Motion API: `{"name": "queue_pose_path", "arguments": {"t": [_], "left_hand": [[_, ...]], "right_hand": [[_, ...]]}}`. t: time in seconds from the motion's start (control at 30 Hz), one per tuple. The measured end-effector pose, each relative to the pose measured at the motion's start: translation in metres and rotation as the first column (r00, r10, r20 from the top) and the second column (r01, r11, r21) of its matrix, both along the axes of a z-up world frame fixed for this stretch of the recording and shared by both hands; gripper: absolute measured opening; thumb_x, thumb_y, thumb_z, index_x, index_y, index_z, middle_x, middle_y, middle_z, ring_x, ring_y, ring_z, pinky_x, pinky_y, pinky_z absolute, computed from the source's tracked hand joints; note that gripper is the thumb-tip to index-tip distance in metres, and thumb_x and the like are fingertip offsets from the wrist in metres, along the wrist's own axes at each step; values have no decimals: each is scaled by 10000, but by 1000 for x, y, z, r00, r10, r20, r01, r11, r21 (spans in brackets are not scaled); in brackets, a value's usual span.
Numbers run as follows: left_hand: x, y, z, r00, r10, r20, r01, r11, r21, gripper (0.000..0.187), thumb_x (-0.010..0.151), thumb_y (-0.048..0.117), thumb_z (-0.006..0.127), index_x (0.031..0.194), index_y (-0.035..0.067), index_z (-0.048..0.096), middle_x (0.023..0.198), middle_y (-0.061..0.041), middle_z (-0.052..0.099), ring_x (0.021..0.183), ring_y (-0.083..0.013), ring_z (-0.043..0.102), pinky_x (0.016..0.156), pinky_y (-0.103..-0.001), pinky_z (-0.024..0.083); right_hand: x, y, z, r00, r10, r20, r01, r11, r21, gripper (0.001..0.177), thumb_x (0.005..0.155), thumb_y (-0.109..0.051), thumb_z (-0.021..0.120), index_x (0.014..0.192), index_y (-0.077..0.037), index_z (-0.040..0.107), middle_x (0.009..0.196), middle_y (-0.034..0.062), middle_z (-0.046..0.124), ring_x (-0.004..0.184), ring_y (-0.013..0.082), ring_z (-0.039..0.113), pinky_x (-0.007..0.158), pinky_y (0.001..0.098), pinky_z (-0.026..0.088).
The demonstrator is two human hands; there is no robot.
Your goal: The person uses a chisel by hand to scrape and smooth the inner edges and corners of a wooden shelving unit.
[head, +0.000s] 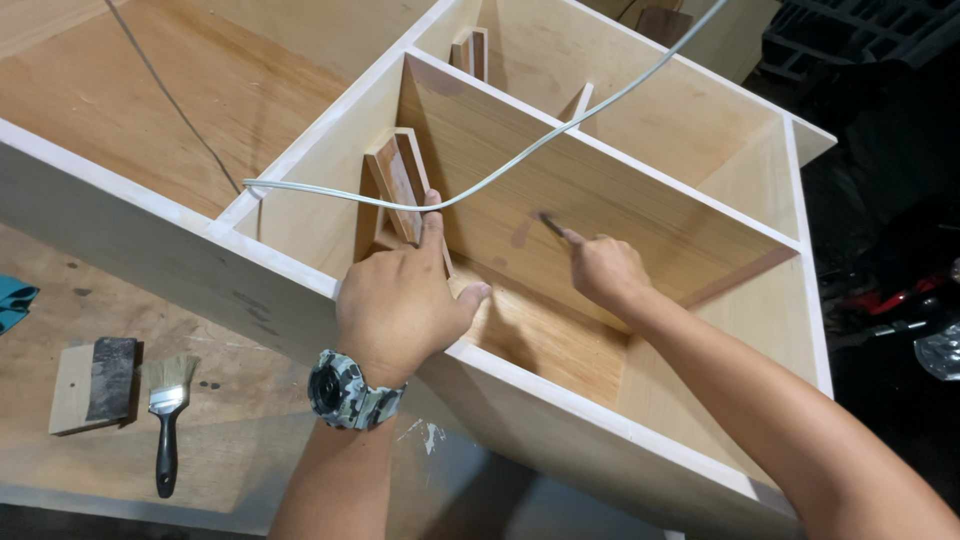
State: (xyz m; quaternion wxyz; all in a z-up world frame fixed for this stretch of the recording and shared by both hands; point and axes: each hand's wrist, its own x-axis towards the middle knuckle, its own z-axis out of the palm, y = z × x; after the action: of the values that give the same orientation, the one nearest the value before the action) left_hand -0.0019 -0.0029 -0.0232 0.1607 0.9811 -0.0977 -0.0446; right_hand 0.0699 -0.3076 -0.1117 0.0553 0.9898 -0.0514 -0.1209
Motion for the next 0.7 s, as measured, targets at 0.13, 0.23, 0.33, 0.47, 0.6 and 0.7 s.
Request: {"name": "queue_pose_path", "arguments": {"t": [0.13, 0.23, 0.33, 0.47, 0.6, 0.7], "left_hand": [[5, -1, -6, 999, 32, -20, -32, 999, 20, 1172, 926, 691, 657, 1819, 140, 133, 1132, -222, 789, 1051, -457, 749, 886, -575, 581], [7, 3, -9, 1000, 25, -6, -25, 1000, 2, 1152, 909, 710, 679, 1788, 120, 225, 1155, -212, 794, 1055, -467, 755, 909, -578, 578], [3, -2, -6, 999, 8, 40, -8, 1000, 2, 1158, 907, 719, 695, 1781, 119, 231, 1097, -234, 799, 1003, -477, 765, 858, -589, 592], [5, -3, -7, 999, 36, -22, -35, 999, 3, 1119, 905, 695, 689, 1778, 154, 245, 1127, -227, 791, 1041, -469, 753, 871, -588, 583], [4, -2, -8, 999, 39, -8, -39, 999, 6, 1017, 910, 703, 669, 1707, 149, 365, 1104, -215, 799, 1035, -463, 760, 860, -583, 589], [5, -2, -4, 999, 43, -25, -43, 999, -9, 1022, 895, 694, 690, 1695, 155, 351, 1104, -217, 804, 1045, -471, 761, 879, -586, 583]], "right_hand": [[9, -5, -15, 1000, 22, 14, -22, 1000, -18, 646, 1081, -181, 329, 1691, -313, 496, 1107, 252, 747, 994, 517, 736, 813, 604, 570], [10, 0, -9, 999, 6, 48, -7, 1000, 21, 578, 1142, -245, 304, 1673, -296, 527, 999, 258, 766, 903, 536, 728, 749, 602, 547], [5, 1, -6, 1000, 11, -12, -11, 1000, -23, 671, 1072, -147, 310, 1707, -312, 449, 1085, 233, 709, 968, 490, 724, 799, 580, 569], [7, -13, -11, 999, 35, 23, -34, 999, -32, 576, 1161, -265, 276, 1696, -305, 486, 1021, 243, 722, 899, 504, 721, 740, 591, 551], [8, 10, -2, 999, 18, -48, -19, 1000, -22, 681, 1087, -127, 302, 1736, -296, 416, 1069, 220, 694, 965, 472, 706, 793, 563, 552], [18, -2, -18, 997, 64, 31, -64, 998, -24, 676, 1044, -127, 355, 1682, -285, 512, 1048, 241, 764, 941, 495, 740, 771, 583, 577]]}}
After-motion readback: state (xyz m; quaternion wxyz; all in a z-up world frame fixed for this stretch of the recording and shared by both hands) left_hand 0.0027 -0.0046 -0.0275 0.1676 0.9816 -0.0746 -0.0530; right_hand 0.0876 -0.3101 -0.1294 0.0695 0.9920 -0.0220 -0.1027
